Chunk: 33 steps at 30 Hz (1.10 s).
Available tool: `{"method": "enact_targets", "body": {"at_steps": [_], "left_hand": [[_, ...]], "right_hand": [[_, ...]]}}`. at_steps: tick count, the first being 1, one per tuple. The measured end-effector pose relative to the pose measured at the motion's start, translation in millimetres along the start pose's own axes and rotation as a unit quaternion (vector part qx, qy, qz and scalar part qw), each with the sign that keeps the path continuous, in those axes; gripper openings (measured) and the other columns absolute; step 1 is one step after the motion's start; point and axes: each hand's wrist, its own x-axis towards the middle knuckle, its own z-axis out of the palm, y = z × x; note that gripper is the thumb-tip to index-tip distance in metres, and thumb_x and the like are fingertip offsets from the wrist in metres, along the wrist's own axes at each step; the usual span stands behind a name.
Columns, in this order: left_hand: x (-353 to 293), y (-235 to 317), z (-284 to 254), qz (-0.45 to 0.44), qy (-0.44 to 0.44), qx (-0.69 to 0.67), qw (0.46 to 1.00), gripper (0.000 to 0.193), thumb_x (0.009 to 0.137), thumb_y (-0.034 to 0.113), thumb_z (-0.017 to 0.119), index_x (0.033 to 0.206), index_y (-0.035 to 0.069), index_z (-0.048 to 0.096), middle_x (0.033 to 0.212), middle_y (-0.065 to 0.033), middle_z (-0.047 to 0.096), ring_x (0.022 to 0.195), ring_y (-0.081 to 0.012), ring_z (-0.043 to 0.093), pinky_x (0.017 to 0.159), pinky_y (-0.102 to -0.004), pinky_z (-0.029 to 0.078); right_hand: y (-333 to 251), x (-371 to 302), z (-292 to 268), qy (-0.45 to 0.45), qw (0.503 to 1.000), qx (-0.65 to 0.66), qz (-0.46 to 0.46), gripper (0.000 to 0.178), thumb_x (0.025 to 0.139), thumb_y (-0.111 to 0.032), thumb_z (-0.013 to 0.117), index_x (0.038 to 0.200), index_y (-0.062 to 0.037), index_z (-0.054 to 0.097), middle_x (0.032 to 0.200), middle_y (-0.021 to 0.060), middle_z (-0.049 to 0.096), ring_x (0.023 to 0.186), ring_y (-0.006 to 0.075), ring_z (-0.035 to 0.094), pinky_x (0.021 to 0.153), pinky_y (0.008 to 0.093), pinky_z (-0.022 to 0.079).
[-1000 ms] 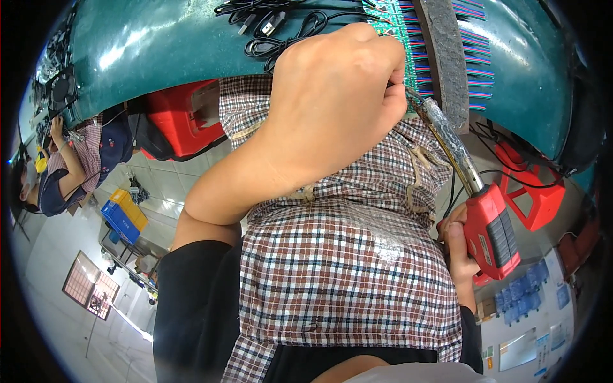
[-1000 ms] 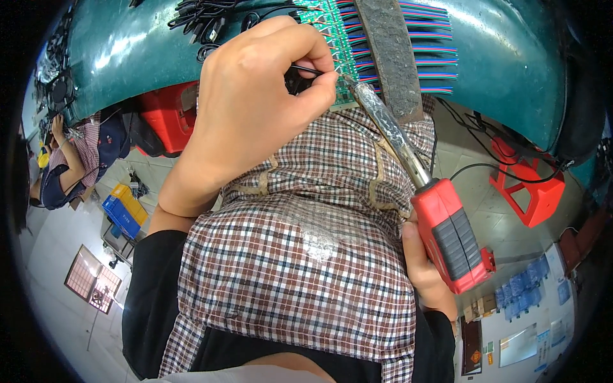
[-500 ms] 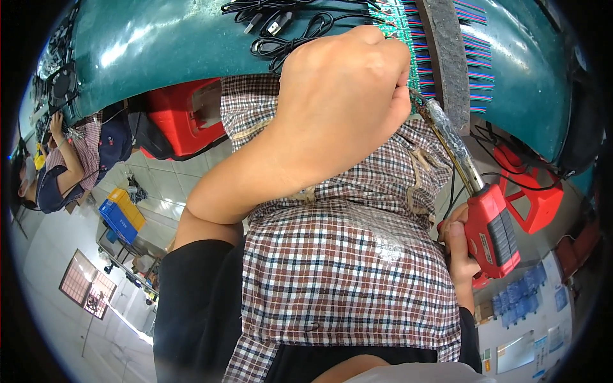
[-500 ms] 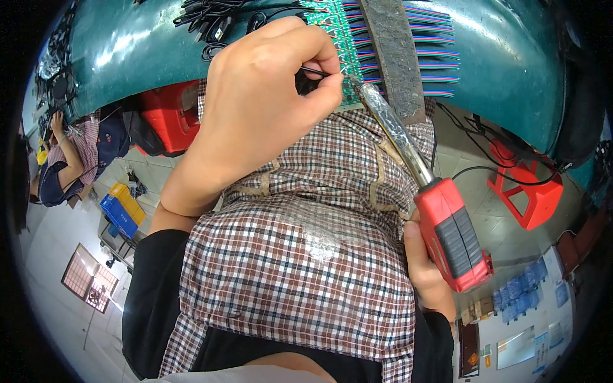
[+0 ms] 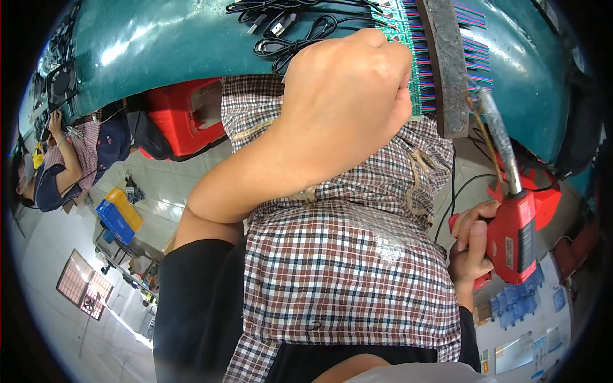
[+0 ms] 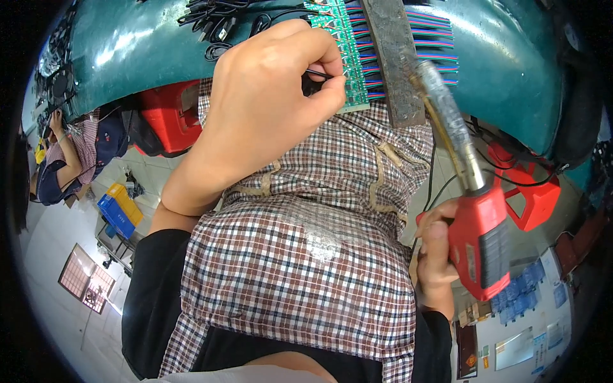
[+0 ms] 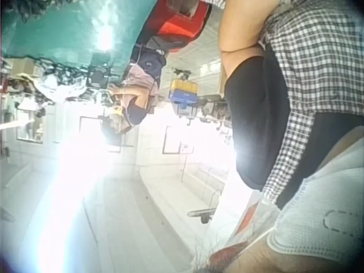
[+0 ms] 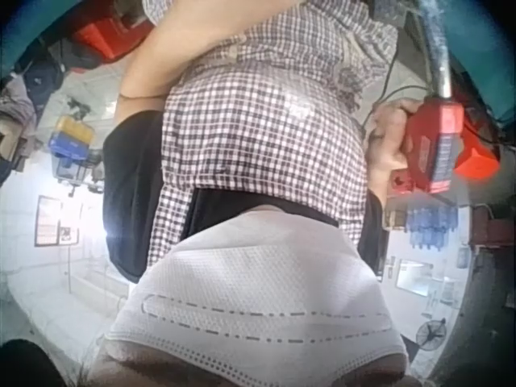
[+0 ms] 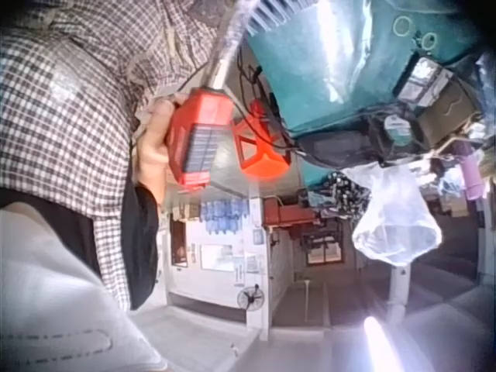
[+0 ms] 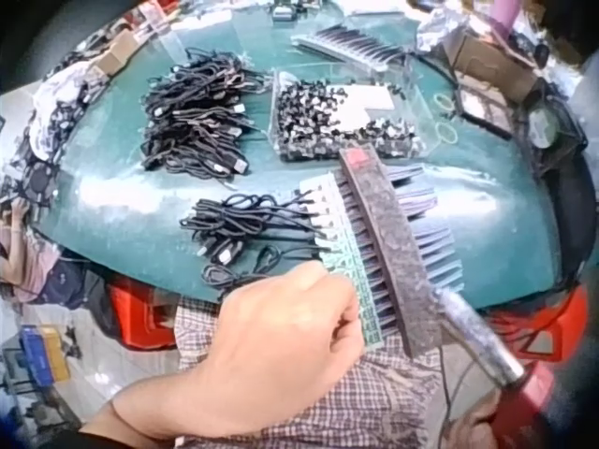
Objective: The person attaches USB cables to circuit boards by positioning wire ends and soldering them onto the boards using a soldering gun.
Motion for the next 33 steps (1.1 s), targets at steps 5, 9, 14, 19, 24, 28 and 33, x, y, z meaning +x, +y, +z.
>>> {"method": "enact_targets", "body": {"at_steps": [5, 9, 14, 19, 24, 28, 33], "left_hand": [[10.2, 5.6, 4.8, 0.004, 0.006, -0.040, 0.999, 0.011, 0.073, 0.006, 0.073, 0.075, 0.005, 0.062, 0.072, -0.0069, 0.060, 0.063, -0.0217, 0.065, 0.057, -0.0326, 0.051], [6.8, 5.1, 7.2, -0.015, -0.003, -0.039, 0.999, 0.011, 0.073, 0.008, 0.073, 0.075, 0.006, 0.063, 0.073, -0.0071, 0.060, 0.064, -0.0239, 0.066, 0.057, -0.0344, 0.052], [-4.5, 2.8, 13.3, -0.027, 0.015, 0.023, 0.999, 0.010, 0.075, 0.014, 0.072, 0.076, 0.010, 0.063, 0.075, -0.0072, 0.059, 0.066, -0.0271, 0.063, 0.058, -0.0400, 0.051], [-4.4, 3.4, 35.2, 0.017, 0.076, 0.018, 0.997, 0.012, 0.076, 0.016, 0.071, 0.078, 0.010, 0.061, 0.076, -0.0068, 0.057, 0.069, -0.0259, 0.063, 0.059, -0.0390, 0.052], [-7.8, -3.1, 38.6, 0.008, 0.085, 0.029, 0.996, 0.011, 0.077, 0.017, 0.073, 0.080, 0.010, 0.064, 0.086, -0.0066, 0.057, 0.082, -0.0258, 0.059, 0.068, -0.0379, 0.052], [-1.7, -8.2, 15.6, 0.058, 0.132, 0.009, 0.990, 0.012, 0.077, 0.018, 0.074, 0.085, 0.012, 0.070, 0.090, -0.0056, 0.056, 0.088, -0.0257, 0.057, 0.075, -0.0376, 0.050], [21.2, -48.8, -33.3, -0.025, 0.252, 0.044, 0.966, 0.011, 0.080, 0.015, 0.072, 0.090, 0.013, 0.069, 0.091, -0.0069, 0.058, 0.090, -0.0280, 0.060, 0.076, -0.0405, 0.051]], "right_hand": [[-7.8, 46.0, -20.6, 0.084, 0.992, 0.074, -0.054, 0.026, 0.096, -0.012, 0.052, 0.118, 0.0018, 0.053, 0.080, 0.0053, 0.052, 0.048, 0.0057, 0.035, 0.051, 0.0244, 0.035], [-4.7, 108.6, -33.4, 0.063, 0.970, 0.228, -0.048, 0.021, 0.096, -0.013, 0.053, 0.112, 0.0004, 0.055, 0.077, 0.0036, 0.050, 0.047, 0.0054, 0.034, 0.053, 0.0246, 0.036], [29.3, 173.1, -51.3, -0.083, 0.874, 0.478, -0.002, 0.020, 0.098, -0.016, 0.053, 0.112, -0.0020, 0.053, 0.080, 0.0037, 0.046, 0.051, 0.0057, 0.037, 0.055, 0.0247, 0.036], [57.5, 193.2, -78.4, -0.173, 0.776, 0.606, -0.015, 0.025, 0.100, -0.015, 0.054, 0.119, 0.0004, 0.050, 0.084, 0.0048, 0.043, 0.055, 0.0060, 0.042, 0.059, 0.0237, 0.038], [65.3, 209.2, -75.5, -0.193, 0.778, 0.598, -0.014, 0.026, 0.101, -0.018, 0.055, 0.119, 0.0004, 0.052, 0.088, 0.0073, 0.045, 0.060, 0.0075, 0.043, 0.065, 0.0246, 0.041], [60.9, 219.0, -75.0, -0.195, 0.780, 0.595, -0.020, 0.026, 0.100, -0.019, 0.056, 0.117, -0.0003, 0.052, 0.090, 0.0085, 0.046, 0.065, 0.0108, 0.046, 0.071, 0.0277, 0.046], [58.8, 221.9, -71.7, -0.204, 0.776, 0.597, -0.012, 0.026, 0.099, -0.021, 0.060, 0.116, -0.0030, 0.054, 0.091, 0.0073, 0.046, 0.073, 0.0116, 0.046, 0.076, 0.0287, 0.045]]}}
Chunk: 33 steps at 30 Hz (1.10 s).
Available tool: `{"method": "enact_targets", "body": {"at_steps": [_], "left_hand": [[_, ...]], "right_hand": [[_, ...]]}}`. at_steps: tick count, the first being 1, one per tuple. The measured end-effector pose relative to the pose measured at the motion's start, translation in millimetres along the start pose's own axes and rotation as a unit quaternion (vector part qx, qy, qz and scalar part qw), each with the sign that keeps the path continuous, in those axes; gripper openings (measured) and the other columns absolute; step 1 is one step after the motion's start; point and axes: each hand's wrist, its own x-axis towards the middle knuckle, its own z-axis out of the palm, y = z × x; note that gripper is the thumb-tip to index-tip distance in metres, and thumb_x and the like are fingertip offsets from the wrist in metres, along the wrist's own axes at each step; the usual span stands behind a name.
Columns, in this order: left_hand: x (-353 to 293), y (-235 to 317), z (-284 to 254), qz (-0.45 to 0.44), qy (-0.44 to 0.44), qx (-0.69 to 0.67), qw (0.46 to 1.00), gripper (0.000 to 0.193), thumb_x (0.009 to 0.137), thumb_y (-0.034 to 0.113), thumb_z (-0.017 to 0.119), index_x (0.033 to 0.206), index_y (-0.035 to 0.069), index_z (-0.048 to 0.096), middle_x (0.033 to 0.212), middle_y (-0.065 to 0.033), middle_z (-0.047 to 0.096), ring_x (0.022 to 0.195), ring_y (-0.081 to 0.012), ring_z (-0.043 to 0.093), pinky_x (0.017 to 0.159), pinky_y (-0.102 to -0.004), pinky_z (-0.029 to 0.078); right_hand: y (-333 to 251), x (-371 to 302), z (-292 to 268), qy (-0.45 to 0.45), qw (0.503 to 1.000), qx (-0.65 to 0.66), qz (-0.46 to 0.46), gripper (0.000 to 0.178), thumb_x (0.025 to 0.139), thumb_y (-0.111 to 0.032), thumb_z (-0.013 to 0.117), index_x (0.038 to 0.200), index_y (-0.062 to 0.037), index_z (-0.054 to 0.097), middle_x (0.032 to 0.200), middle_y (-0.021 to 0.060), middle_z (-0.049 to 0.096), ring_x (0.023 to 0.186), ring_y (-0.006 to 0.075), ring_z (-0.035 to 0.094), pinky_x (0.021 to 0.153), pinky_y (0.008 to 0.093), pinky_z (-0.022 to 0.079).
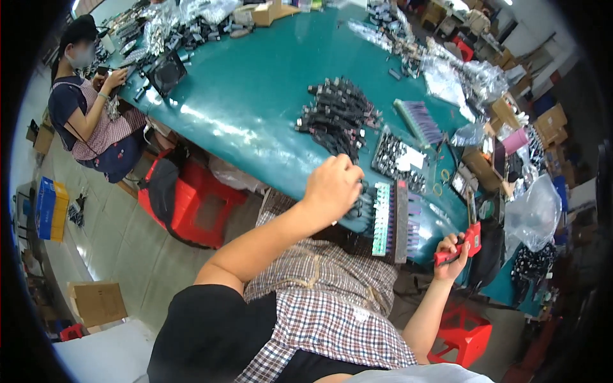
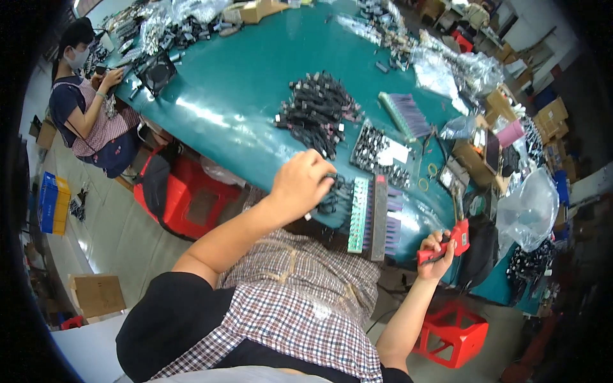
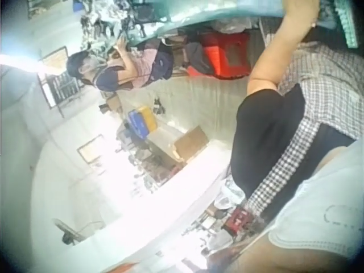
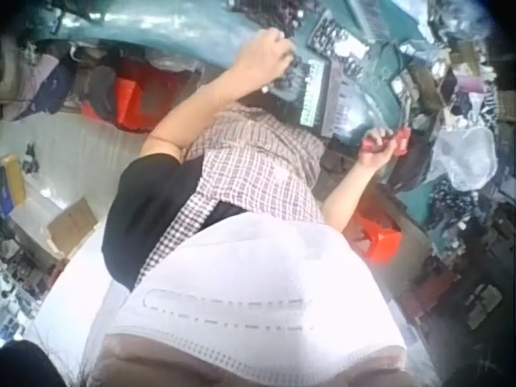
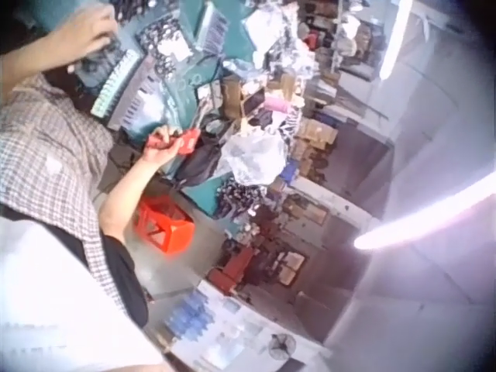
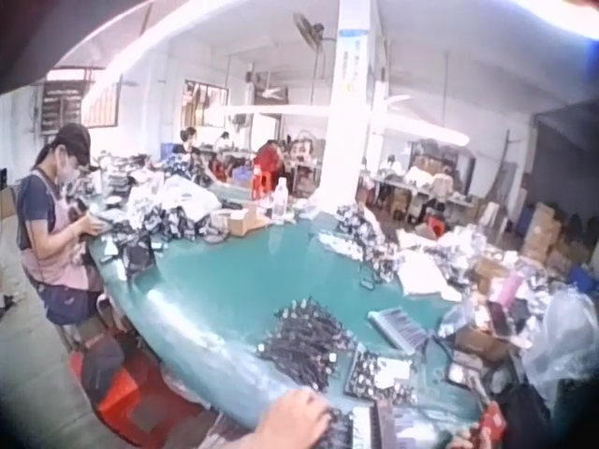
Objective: The person attaches USB cables to circuit boards by positioning wire ends and soldering them onto the boards using a soldering gun.
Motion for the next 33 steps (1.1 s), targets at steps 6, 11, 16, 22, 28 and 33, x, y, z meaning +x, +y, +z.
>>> {"method": "enact_targets", "body": {"at_steps": [6, 11, 16, 22, 28, 33], "left_hand": [[71.4, -63.7, 32.1, 0.021, 0.105, 0.071, 0.992, 0.013, 0.078, 0.011, 0.067, 0.091, 0.012, 0.069, 0.089, -0.0060, 0.060, 0.090, -0.0269, 0.062, 0.074, -0.0406, 0.053], [105.3, -80.9, 49.7, 0.086, 0.141, 0.146, 0.975, 0.011, 0.081, 0.014, 0.059, 0.087, 0.011, 0.068, 0.089, -0.0063, 0.060, 0.092, -0.0251, 0.060, 0.075, -0.0389, 0.050], [90.1, -91.0, 62.2, 0.026, 0.062, 0.191, 0.979, 0.013, 0.072, 0.013, 0.073, 0.083, 0.011, 0.067, 0.088, -0.0073, 0.060, 0.090, -0.0282, 0.060, 0.075, -0.0424, 0.051], [88.9, -89.0, 62.1, 0.042, 0.058, 0.197, 0.978, 0.015, 0.069, 0.015, 0.075, 0.080, 0.012, 0.065, 0.085, -0.0066, 0.059, 0.086, -0.0270, 0.061, 0.074, -0.0414, 0.050], [80.1, -90.0, 62.9, 0.077, 0.082, 0.237, 0.965, 0.014, 0.067, 0.015, 0.073, 0.074, 0.010, 0.063, 0.081, -0.0071, 0.058, 0.083, -0.0263, 0.060, 0.072, -0.0401, 0.049], [72.7, -82.0, 64.7, 0.063, 0.074, 0.286, 0.953, 0.008, 0.080, 0.014, 0.059, 0.079, 0.009, 0.065, 0.087, -0.0063, 0.059, 0.085, -0.0250, 0.059, 0.072, -0.0390, 0.047]], "right_hand": [[-0.9, -13.0, -12.5, 0.020, 1.000, -0.003, -0.013, 0.025, 0.099, -0.024, 0.059, 0.116, -0.0051, 0.057, 0.094, 0.0087, 0.050, 0.080, 0.0145, 0.051, 0.082, 0.0315, 0.048], [2.6, -10.0, -11.3, 0.019, 1.000, -0.015, -0.008, 0.026, 0.099, -0.027, 0.060, 0.114, -0.0067, 0.057, 0.095, 0.0083, 0.052, 0.080, 0.0149, 0.054, 0.083, 0.0332, 0.050], [3.6, -6.6, -4.9, 0.015, 1.000, -0.015, -0.012, 0.024, 0.098, -0.026, 0.060, 0.112, -0.0074, 0.057, 0.095, 0.0077, 0.053, 0.080, 0.0140, 0.054, 0.083, 0.0327, 0.050], [0.6, -4.3, -10.0, 0.014, 1.000, -0.024, -0.011, 0.024, 0.098, -0.025, 0.061, 0.113, -0.0079, 0.057, 0.095, 0.0073, 0.052, 0.080, 0.0138, 0.054, 0.084, 0.0326, 0.050], [3.6, -4.1, -7.5, 0.008, 1.000, -0.014, 0.005, 0.024, 0.097, -0.025, 0.062, 0.114, -0.0084, 0.057, 0.095, 0.0070, 0.052, 0.082, 0.0141, 0.054, 0.085, 0.0330, 0.049], [-0.3, -0.2, -14.1, -0.005, 1.000, -0.013, 0.014, 0.023, 0.096, -0.025, 0.064, 0.112, -0.0084, 0.058, 0.095, 0.0066, 0.053, 0.083, 0.0144, 0.054, 0.085, 0.0330, 0.049]]}}
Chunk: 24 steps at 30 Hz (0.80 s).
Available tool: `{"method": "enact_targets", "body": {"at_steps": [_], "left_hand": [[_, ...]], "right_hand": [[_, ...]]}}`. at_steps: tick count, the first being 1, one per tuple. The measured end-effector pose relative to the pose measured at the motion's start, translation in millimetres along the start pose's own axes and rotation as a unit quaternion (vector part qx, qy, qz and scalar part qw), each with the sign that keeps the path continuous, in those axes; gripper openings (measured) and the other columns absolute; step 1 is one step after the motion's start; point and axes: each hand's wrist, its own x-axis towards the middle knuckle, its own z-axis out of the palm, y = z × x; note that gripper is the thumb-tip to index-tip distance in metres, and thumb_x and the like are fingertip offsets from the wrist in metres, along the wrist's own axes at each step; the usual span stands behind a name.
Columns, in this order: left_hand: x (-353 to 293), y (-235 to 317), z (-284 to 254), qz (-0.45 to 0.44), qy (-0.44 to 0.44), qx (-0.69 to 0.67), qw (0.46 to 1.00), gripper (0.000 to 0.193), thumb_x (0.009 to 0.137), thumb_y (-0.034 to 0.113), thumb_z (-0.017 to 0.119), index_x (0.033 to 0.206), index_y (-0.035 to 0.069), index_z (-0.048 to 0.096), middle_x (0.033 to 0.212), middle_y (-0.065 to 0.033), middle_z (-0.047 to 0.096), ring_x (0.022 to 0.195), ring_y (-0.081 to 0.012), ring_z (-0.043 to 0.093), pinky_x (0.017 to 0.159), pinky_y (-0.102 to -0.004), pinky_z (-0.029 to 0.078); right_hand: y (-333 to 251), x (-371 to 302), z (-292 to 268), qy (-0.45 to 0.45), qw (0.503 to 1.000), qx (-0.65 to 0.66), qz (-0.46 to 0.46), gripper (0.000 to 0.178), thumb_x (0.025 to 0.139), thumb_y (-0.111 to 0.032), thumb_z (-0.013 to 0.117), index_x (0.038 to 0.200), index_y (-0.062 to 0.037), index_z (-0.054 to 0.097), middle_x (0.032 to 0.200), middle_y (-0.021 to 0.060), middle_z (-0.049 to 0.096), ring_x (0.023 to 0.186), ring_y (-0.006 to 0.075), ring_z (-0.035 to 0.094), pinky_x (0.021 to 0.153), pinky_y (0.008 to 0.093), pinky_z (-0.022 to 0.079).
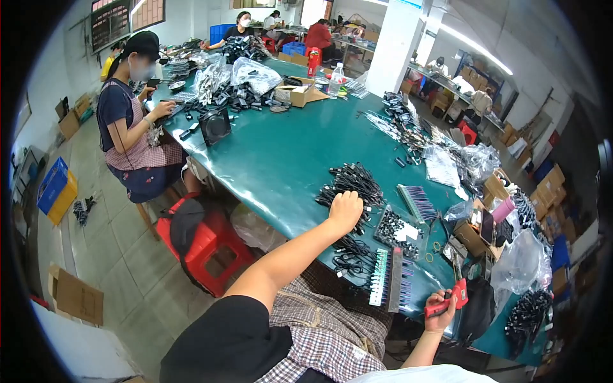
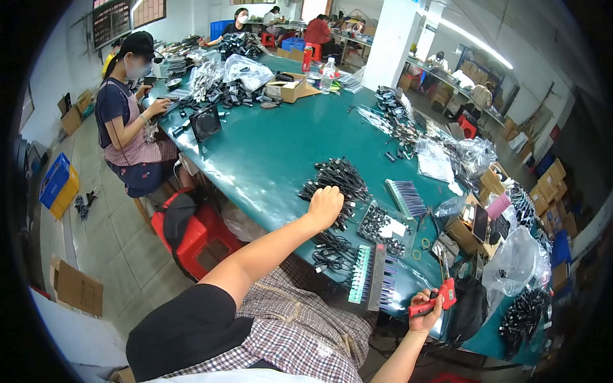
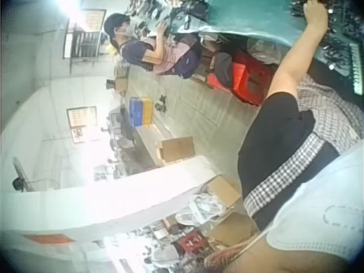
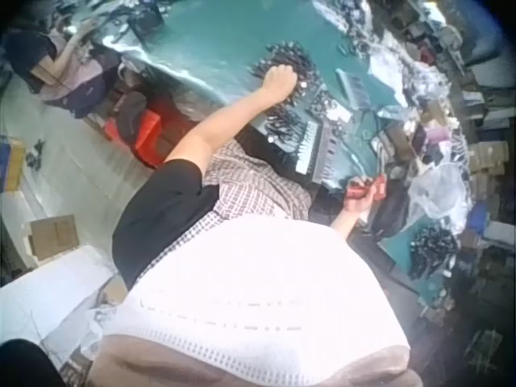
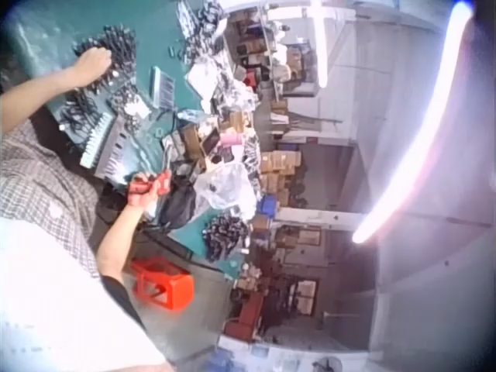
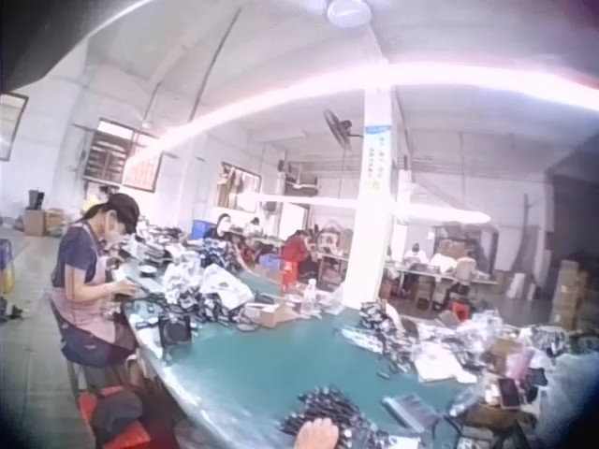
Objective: The person attaches USB cables to circuit boards by positioning wire ends and soldering them onto the boards using a soldering gun.
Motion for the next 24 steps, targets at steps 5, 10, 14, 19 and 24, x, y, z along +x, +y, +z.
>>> {"method": "enact_targets", "body": {"at_steps": [5, 10, 14, 19, 24], "left_hand": [[3.6, -3.4, -10.8, -0.028, 0.060, -0.097, 0.993, 0.007, 0.085, 0.015, 0.059, 0.086, 0.011, 0.053, 0.084, -0.0063, 0.059, 0.080, -0.0258, 0.062, 0.069, -0.0405, 0.049], [1.6, -9.3, -17.5, -0.092, 0.025, -0.241, 0.966, 0.018, 0.082, 0.012, 0.070, 0.092, 0.008, 0.056, 0.085, -0.0075, 0.060, 0.081, -0.0300, 0.064, 0.072, -0.0433, 0.051], [-0.6, -11.6, -17.9, -0.084, 0.023, -0.281, 0.956, 0.016, 0.084, 0.012, 0.068, 0.097, 0.008, 0.059, 0.088, -0.0098, 0.060, 0.084, -0.0318, 0.064, 0.074, -0.0439, 0.052], [6.2, -7.6, -26.7, -0.131, -0.002, -0.335, 0.933, 0.013, 0.088, 0.013, 0.064, 0.098, 0.008, 0.058, 0.100, -0.0140, 0.056, 0.086, -0.0362, 0.063, 0.074, -0.0474, 0.052], [19.9, -8.1, -32.2, -0.177, 0.087, -0.395, 0.898, 0.010, 0.094, 0.009, 0.054, 0.102, 0.003, 0.053, 0.102, -0.0143, 0.052, 0.075, -0.0279, 0.065, 0.072, -0.0404, 0.052]], "right_hand": [[0.0, -0.2, 4.8, 0.004, 1.000, -0.012, -0.002, 0.023, 0.096, -0.025, 0.064, 0.111, -0.0079, 0.058, 0.094, 0.0059, 0.052, 0.083, 0.0147, 0.054, 0.085, 0.0328, 0.050], [0.3, 0.9, 1.4, 0.016, 1.000, -0.012, -0.003, 0.024, 0.097, -0.026, 0.062, 0.111, -0.0082, 0.058, 0.094, 0.0058, 0.052, 0.084, 0.0150, 0.054, 0.085, 0.0328, 0.050], [-0.8, 0.9, 0.5, 0.009, 1.000, -0.020, -0.005, 0.025, 0.097, -0.027, 0.062, 0.113, -0.0084, 0.058, 0.095, 0.0060, 0.052, 0.083, 0.0150, 0.054, 0.085, 0.0331, 0.050], [0.4, -1.0, 4.0, 0.018, 1.000, -0.015, -0.010, 0.024, 0.097, -0.025, 0.062, 0.114, -0.0084, 0.058, 0.096, 0.0064, 0.051, 0.084, 0.0149, 0.054, 0.085, 0.0332, 0.050], [0.3, -3.4, 5.5, 0.011, 1.000, -0.023, -0.001, 0.024, 0.097, -0.024, 0.062, 0.113, -0.0080, 0.057, 0.096, 0.0067, 0.051, 0.085, 0.0149, 0.053, 0.086, 0.0333, 0.050]]}}
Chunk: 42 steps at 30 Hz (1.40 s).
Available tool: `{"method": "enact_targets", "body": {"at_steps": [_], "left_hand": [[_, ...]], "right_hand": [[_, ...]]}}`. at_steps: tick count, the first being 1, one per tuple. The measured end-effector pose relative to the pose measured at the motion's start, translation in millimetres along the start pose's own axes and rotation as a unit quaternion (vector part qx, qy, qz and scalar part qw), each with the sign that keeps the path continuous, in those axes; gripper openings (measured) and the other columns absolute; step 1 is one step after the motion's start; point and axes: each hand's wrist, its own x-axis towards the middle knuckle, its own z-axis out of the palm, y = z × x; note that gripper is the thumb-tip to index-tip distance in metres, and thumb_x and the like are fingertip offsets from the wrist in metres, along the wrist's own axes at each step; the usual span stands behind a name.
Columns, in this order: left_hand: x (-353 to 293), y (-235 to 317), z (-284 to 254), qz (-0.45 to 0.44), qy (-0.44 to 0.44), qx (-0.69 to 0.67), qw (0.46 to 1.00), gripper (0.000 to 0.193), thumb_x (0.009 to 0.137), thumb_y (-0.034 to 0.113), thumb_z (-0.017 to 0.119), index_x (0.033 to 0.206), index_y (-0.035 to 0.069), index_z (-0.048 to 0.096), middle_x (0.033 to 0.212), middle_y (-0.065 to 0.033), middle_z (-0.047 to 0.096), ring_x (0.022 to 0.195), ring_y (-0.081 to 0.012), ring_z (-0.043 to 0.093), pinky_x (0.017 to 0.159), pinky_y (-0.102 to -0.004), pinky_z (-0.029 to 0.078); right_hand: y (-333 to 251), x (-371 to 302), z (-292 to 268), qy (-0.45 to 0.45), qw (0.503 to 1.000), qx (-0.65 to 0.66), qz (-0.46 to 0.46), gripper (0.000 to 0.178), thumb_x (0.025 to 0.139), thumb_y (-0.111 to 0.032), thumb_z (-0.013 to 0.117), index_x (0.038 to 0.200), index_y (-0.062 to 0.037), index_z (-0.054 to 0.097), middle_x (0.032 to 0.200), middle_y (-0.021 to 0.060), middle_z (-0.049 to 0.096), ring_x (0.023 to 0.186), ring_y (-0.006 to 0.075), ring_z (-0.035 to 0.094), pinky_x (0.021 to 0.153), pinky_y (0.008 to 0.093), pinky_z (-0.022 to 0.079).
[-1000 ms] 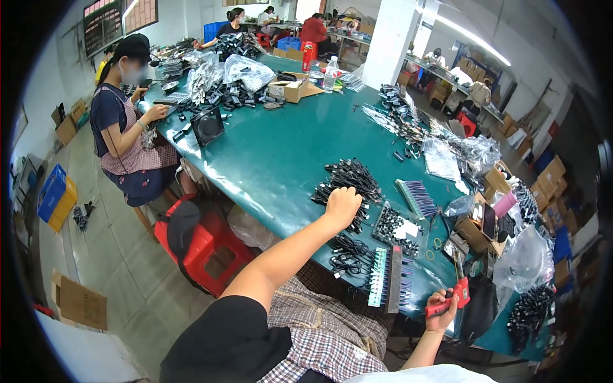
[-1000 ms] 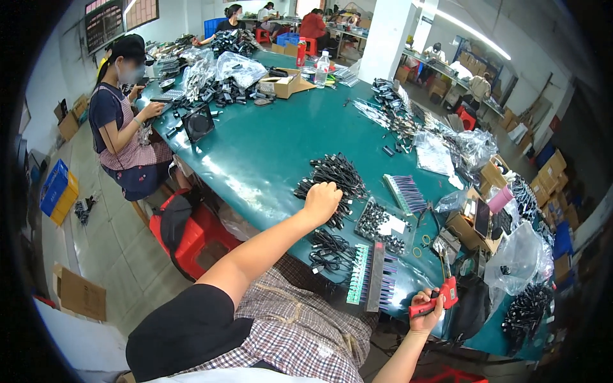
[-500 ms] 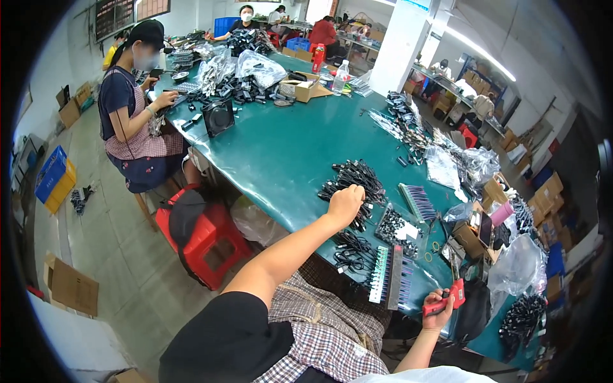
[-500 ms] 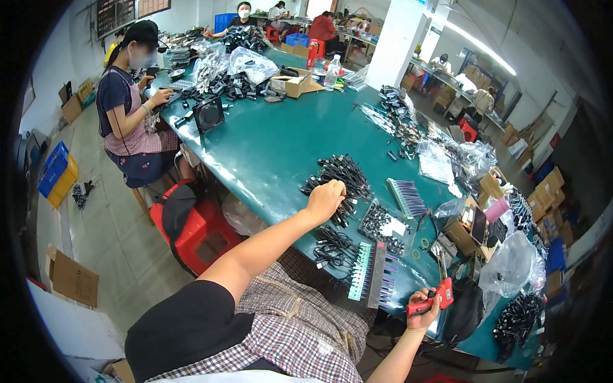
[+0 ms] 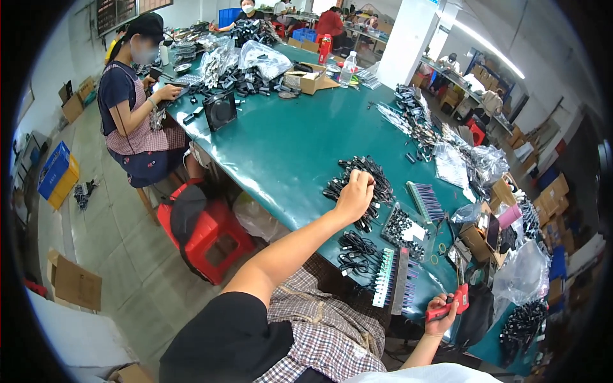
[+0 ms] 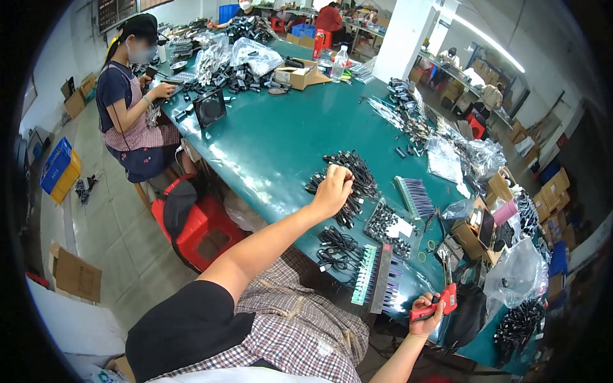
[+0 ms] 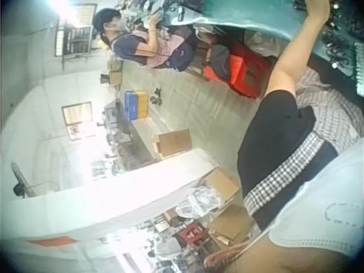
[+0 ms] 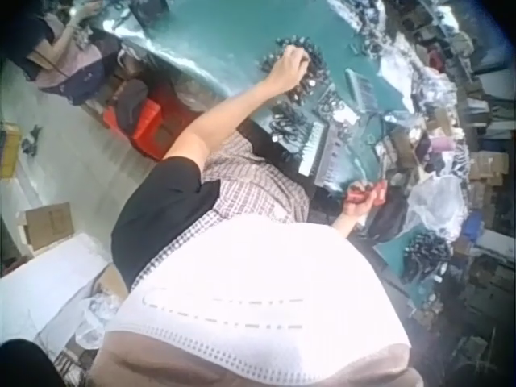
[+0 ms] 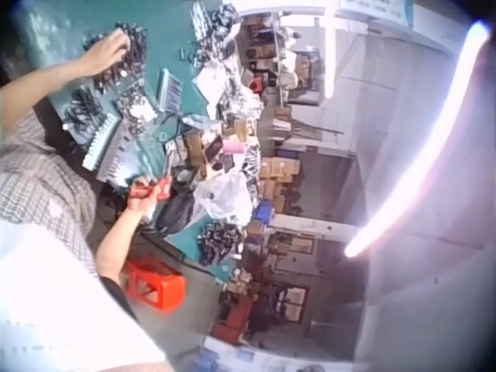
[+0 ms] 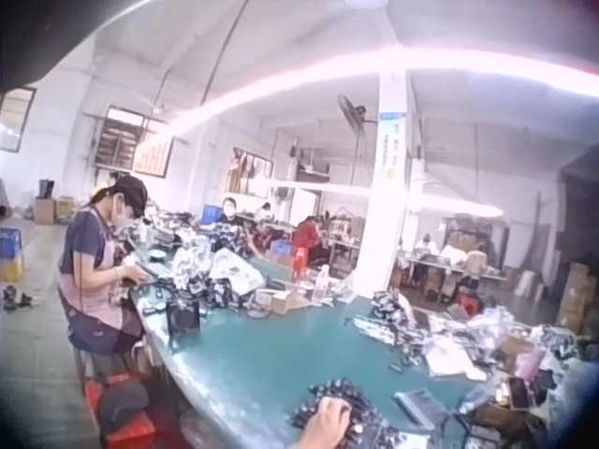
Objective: The person attaches USB cables to circuit boards by positioning wire ends and soldering them onto the boards using a soldering gun.
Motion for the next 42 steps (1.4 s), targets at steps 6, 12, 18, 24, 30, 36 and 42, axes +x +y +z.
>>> {"method": "enact_targets", "body": {"at_steps": [6, 12, 18, 24, 30, 36, 42], "left_hand": [[12.1, 10.2, 2.9, -0.090, -0.021, -0.173, 0.981, 0.012, 0.095, 0.006, 0.047, 0.104, 0.002, 0.054, 0.098, -0.0137, 0.057, 0.070, -0.0217, 0.062, 0.072, -0.0351, 0.051], [3.0, 44.9, -23.2, -0.080, -0.121, -0.122, 0.982, 0.024, 0.100, 0.024, 0.046, 0.094, 0.006, 0.060, 0.080, -0.0114, 0.064, 0.073, -0.0341, 0.064, 0.070, -0.0426, 0.050], [-35.2, 52.6, -38.4, -0.090, -0.251, -0.114, 0.957, 0.026, 0.100, 0.026, 0.048, 0.092, 0.005, 0.061, 0.081, -0.0138, 0.067, 0.078, -0.0346, 0.066, 0.069, -0.0435, 0.049], [-75.8, 50.1, -50.5, -0.135, -0.332, -0.109, 0.927, 0.026, 0.099, 0.027, 0.051, 0.098, 0.006, 0.065, 0.082, -0.0134, 0.068, 0.079, -0.0335, 0.066, 0.070, -0.0429, 0.049], [-85.3, 62.8, -58.4, -0.259, -0.403, -0.165, 0.862, 0.024, 0.100, 0.024, 0.051, 0.102, 0.004, 0.062, 0.076, -0.0083, 0.066, 0.064, -0.0188, 0.063, 0.062, -0.0356, 0.048], [-102.2, 73.3, -51.6, -0.180, -0.422, -0.203, 0.865, 0.019, 0.101, 0.020, 0.051, 0.101, 0.004, 0.061, 0.070, -0.0044, 0.065, 0.061, -0.0139, 0.062, 0.058, -0.0319, 0.047], [-115.0, 89.9, -46.2, -0.204, -0.479, -0.215, 0.826, 0.024, 0.102, 0.024, 0.049, 0.103, 0.006, 0.064, 0.066, -0.0032, 0.063, 0.062, -0.0140, 0.061, 0.059, -0.0322, 0.047]], "right_hand": [[-2.0, -1.4, -4.8, -0.001, 1.000, 0.013, 0.000, 0.025, 0.098, -0.025, 0.062, 0.114, -0.0071, 0.056, 0.097, 0.0074, 0.051, 0.084, 0.0150, 0.053, 0.085, 0.0333, 0.049], [0.0, -5.0, 4.2, 0.007, 1.000, -0.011, -0.006, 0.023, 0.099, -0.024, 0.060, 0.114, -0.0069, 0.056, 0.096, 0.0070, 0.050, 0.083, 0.0141, 0.052, 0.086, 0.0324, 0.049], [2.4, -7.4, 4.3, 0.011, 1.000, -0.016, -0.015, 0.023, 0.099, -0.023, 0.058, 0.115, -0.0060, 0.053, 0.095, 0.0068, 0.050, 0.082, 0.0134, 0.051, 0.086, 0.0326, 0.049], [6.4, -11.2, 9.4, 0.031, 0.999, -0.020, -0.032, 0.022, 0.100, -0.021, 0.056, 0.115, -0.0064, 0.051, 0.094, 0.0066, 0.049, 0.080, 0.0131, 0.052, 0.086, 0.0321, 0.049], [8.6, -5.6, 12.9, 0.018, 0.999, -0.036, -0.023, 0.022, 0.100, -0.019, 0.056, 0.116, -0.0049, 0.050, 0.093, 0.0071, 0.049, 0.081, 0.0138, 0.051, 0.089, 0.0337, 0.049], [10.6, -8.4, 2.5, 0.026, 0.995, -0.088, -0.045, 0.022, 0.099, -0.017, 0.057, 0.114, -0.0044, 0.050, 0.091, 0.0065, 0.048, 0.076, 0.0128, 0.051, 0.086, 0.0331, 0.049], [8.3, -21.1, 20.5, 0.082, 0.984, -0.155, -0.043, 0.022, 0.095, -0.015, 0.060, 0.114, -0.0076, 0.052, 0.090, 0.0053, 0.052, 0.072, 0.0114, 0.050, 0.081, 0.0309, 0.047]]}}
